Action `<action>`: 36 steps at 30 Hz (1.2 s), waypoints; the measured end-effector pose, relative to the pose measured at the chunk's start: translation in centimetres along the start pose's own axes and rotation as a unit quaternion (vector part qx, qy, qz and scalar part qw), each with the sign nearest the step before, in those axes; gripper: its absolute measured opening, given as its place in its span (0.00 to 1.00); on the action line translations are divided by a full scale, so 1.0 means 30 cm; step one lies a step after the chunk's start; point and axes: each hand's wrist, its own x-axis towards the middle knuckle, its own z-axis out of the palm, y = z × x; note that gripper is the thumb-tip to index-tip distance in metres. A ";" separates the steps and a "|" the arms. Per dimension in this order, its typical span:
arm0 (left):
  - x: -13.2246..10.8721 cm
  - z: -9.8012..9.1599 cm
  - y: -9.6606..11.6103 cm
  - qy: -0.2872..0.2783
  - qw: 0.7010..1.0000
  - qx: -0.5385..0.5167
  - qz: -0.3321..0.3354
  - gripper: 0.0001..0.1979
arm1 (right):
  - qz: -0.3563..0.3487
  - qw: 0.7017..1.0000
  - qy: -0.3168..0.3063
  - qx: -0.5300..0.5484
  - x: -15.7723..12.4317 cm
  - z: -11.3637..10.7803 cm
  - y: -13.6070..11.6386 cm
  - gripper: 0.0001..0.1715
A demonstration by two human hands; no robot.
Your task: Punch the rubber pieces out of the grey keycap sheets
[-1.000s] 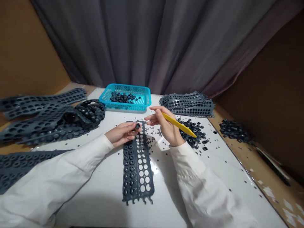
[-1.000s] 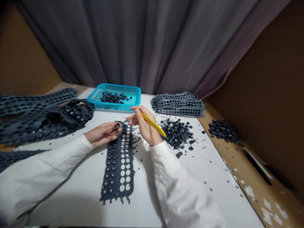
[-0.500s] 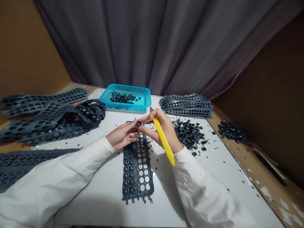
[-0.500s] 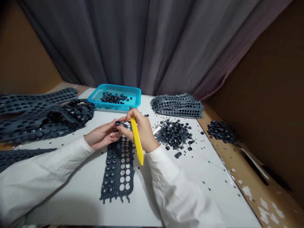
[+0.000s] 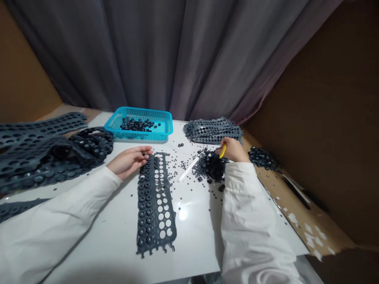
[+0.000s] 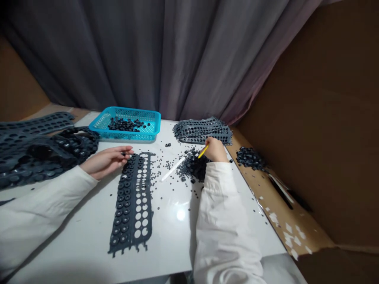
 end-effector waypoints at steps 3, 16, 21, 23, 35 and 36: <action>0.095 -0.023 0.063 0.054 0.977 0.174 0.110 0.13 | 0.022 0.999 -0.039 -0.008 0.007 -0.004 0.060 0.12; 0.433 -0.161 0.261 0.162 0.788 0.542 0.242 0.18 | 0.010 0.995 -0.088 0.039 -0.008 -0.040 0.036 0.13; 0.352 -0.164 0.300 0.159 0.744 0.579 0.294 0.25 | -0.023 0.995 -0.085 0.045 -0.013 -0.044 -0.014 0.13; 0.287 -0.145 0.278 0.114 0.731 0.599 0.306 0.24 | -0.061 0.994 -0.069 0.053 -0.018 -0.025 -0.064 0.13; 0.140 -0.040 -0.035 -0.127 0.694 0.637 0.309 0.12 | -0.102 0.843 -0.135 0.511 -0.162 0.345 -0.437 0.18; 0.152 -0.044 -0.038 -0.136 0.699 0.632 0.306 0.11 | -0.085 0.842 -0.124 0.518 -0.164 0.362 -0.439 0.16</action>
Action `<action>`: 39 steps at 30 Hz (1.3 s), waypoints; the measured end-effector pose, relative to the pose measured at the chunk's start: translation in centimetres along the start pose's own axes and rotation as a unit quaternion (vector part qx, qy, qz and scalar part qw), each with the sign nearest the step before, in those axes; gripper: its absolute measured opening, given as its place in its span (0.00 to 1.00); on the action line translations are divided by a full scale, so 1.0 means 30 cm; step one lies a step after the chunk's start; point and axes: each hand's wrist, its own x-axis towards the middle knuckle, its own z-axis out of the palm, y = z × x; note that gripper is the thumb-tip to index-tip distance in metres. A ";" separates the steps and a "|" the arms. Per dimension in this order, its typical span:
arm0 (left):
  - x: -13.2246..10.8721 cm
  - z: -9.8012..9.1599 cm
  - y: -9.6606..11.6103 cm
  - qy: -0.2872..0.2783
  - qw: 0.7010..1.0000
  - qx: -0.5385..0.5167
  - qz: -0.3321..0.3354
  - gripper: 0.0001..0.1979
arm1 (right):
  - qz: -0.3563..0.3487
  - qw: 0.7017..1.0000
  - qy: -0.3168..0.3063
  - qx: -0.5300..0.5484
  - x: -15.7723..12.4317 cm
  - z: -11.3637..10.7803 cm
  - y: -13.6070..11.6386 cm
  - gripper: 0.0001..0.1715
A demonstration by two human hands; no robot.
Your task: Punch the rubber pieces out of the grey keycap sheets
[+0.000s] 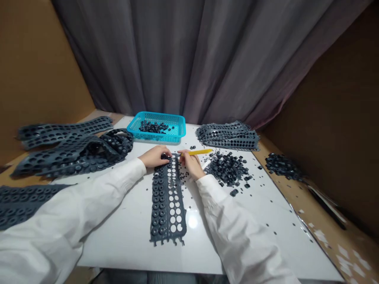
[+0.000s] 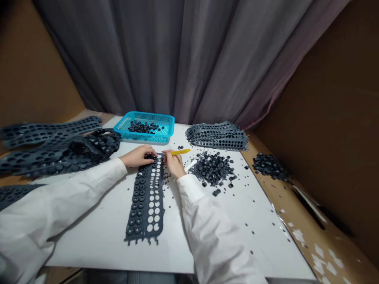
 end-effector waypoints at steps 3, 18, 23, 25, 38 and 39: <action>0.013 0.012 -0.026 -0.006 1.000 -0.028 -0.004 0.11 | 0.013 1.000 0.015 0.014 0.004 0.018 0.023 0.09; 0.037 -0.006 -0.045 -0.046 0.998 -0.040 0.000 0.10 | 0.028 0.999 0.013 -0.019 0.059 0.049 0.045 0.05; 0.035 -0.010 -0.028 -0.055 0.997 0.045 0.015 0.10 | 0.029 0.999 0.002 -0.042 0.059 0.053 0.044 0.05; 0.034 -0.011 -0.015 -0.053 0.992 0.100 0.049 0.11 | 0.019 0.998 -0.004 -0.060 0.064 0.053 0.047 0.05; 0.065 0.018 -0.015 -0.091 0.975 0.170 0.106 0.08 | 0.038 0.997 -0.023 -0.058 0.073 0.045 0.050 0.05; 0.065 0.019 -0.015 -0.087 0.976 0.168 0.108 0.09 | 0.037 0.997 -0.021 -0.058 0.073 0.045 0.053 0.05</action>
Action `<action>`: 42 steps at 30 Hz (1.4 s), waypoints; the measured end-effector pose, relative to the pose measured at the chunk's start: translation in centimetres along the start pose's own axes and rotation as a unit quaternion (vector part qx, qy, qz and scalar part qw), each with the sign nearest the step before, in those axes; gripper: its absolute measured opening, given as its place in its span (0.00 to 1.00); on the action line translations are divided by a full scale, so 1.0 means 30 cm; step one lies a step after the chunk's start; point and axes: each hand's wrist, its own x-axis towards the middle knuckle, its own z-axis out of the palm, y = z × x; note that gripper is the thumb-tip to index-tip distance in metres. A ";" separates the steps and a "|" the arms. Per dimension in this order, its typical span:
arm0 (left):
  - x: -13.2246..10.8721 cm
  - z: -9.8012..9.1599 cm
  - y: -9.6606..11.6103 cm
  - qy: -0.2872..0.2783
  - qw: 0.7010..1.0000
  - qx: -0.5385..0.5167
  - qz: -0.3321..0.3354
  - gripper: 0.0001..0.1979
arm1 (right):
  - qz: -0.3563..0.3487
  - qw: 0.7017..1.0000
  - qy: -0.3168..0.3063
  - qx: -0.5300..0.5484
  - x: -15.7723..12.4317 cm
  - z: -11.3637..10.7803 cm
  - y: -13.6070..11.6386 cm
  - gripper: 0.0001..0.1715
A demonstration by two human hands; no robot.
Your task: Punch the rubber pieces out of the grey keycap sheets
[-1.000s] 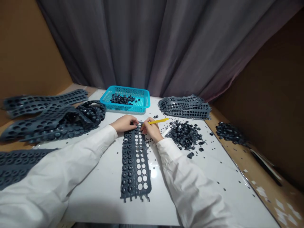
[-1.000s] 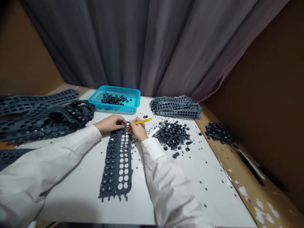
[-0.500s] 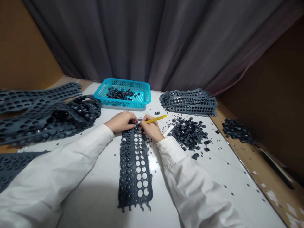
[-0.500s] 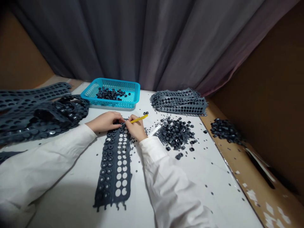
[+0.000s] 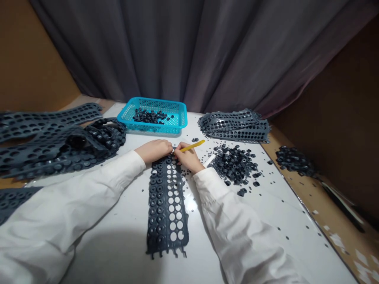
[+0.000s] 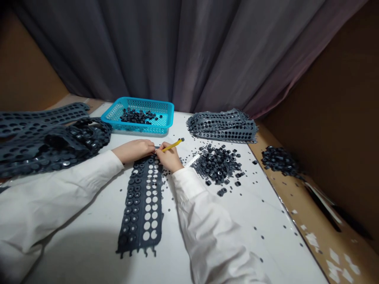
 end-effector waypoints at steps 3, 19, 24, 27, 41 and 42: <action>-0.004 0.009 -0.001 0.014 1.000 -0.009 0.002 0.09 | 0.000 1.000 0.001 0.000 0.005 0.002 0.009 0.05; -0.020 -0.116 -0.044 0.158 0.860 -0.438 -0.207 0.17 | 0.014 0.996 0.009 0.084 -0.016 -0.003 0.000 0.05; -0.056 -0.033 0.021 0.103 0.691 -0.673 -0.243 0.18 | 0.016 0.991 0.026 0.132 -0.011 -0.009 0.010 0.06; -0.071 -0.025 0.055 0.087 0.610 -0.752 -0.234 0.15 | 0.015 0.989 0.023 0.147 -0.007 -0.011 0.013 0.06; -0.083 -0.045 0.090 0.076 0.517 -0.813 -0.257 0.12 | 0.010 0.988 0.012 0.152 -0.008 -0.006 0.016 0.06; -0.084 -0.046 0.092 0.076 0.522 -0.808 -0.260 0.11 | 0.010 0.989 0.011 0.149 -0.009 -0.007 0.014 0.06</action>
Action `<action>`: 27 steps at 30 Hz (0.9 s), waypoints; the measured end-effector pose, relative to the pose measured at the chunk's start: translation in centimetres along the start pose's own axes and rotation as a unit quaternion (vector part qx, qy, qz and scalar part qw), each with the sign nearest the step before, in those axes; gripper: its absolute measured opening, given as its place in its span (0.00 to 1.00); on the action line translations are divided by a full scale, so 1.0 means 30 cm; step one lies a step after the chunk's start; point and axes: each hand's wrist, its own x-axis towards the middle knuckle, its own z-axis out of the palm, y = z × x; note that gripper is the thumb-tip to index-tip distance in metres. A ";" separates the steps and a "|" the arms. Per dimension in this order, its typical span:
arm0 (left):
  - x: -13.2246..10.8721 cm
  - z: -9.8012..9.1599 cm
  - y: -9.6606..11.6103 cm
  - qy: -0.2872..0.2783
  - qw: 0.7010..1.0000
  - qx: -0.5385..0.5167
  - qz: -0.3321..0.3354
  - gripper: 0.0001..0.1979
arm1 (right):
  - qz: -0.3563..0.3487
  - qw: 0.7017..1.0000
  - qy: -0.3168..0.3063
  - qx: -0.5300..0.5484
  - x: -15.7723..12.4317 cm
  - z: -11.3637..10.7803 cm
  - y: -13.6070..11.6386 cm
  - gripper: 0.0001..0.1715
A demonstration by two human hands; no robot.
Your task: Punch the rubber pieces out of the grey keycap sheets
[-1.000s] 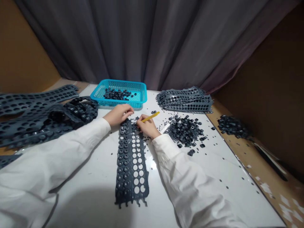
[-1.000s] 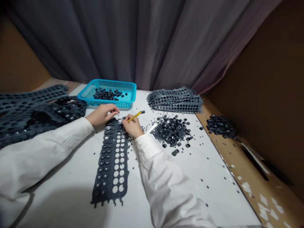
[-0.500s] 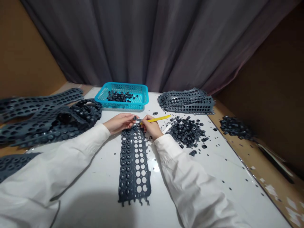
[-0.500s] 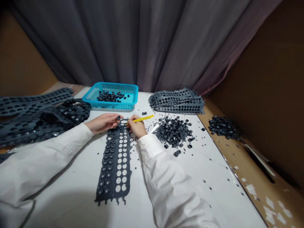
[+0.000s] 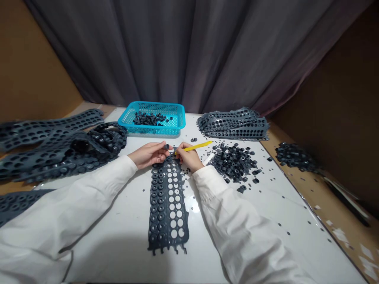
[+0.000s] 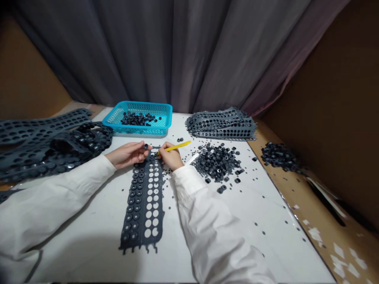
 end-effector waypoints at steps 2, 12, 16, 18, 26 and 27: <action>-0.001 0.001 0.001 0.009 1.000 0.024 0.012 0.09 | 0.000 1.000 0.000 -0.006 -0.002 -0.001 -0.002 0.06; 0.057 -0.034 0.010 0.096 0.946 0.272 0.149 0.09 | -0.024 0.998 -0.006 -0.062 0.002 -0.006 0.015 0.08; 0.071 -0.030 0.022 0.047 0.879 0.436 0.185 0.06 | -0.036 0.996 -0.020 -0.078 -0.002 -0.007 0.013 0.07; 0.076 -0.033 0.028 0.003 0.842 0.504 0.192 0.06 | -0.043 0.995 -0.024 -0.088 -0.005 -0.008 0.009 0.07; 0.085 -0.039 0.035 -0.090 0.625 0.739 0.236 0.08 | -0.086 0.987 -0.050 -0.124 -0.011 -0.002 -0.026 0.10; 0.085 -0.036 0.035 -0.098 0.610 0.749 0.239 0.07 | -0.091 0.986 -0.055 -0.126 -0.010 -0.002 -0.028 0.10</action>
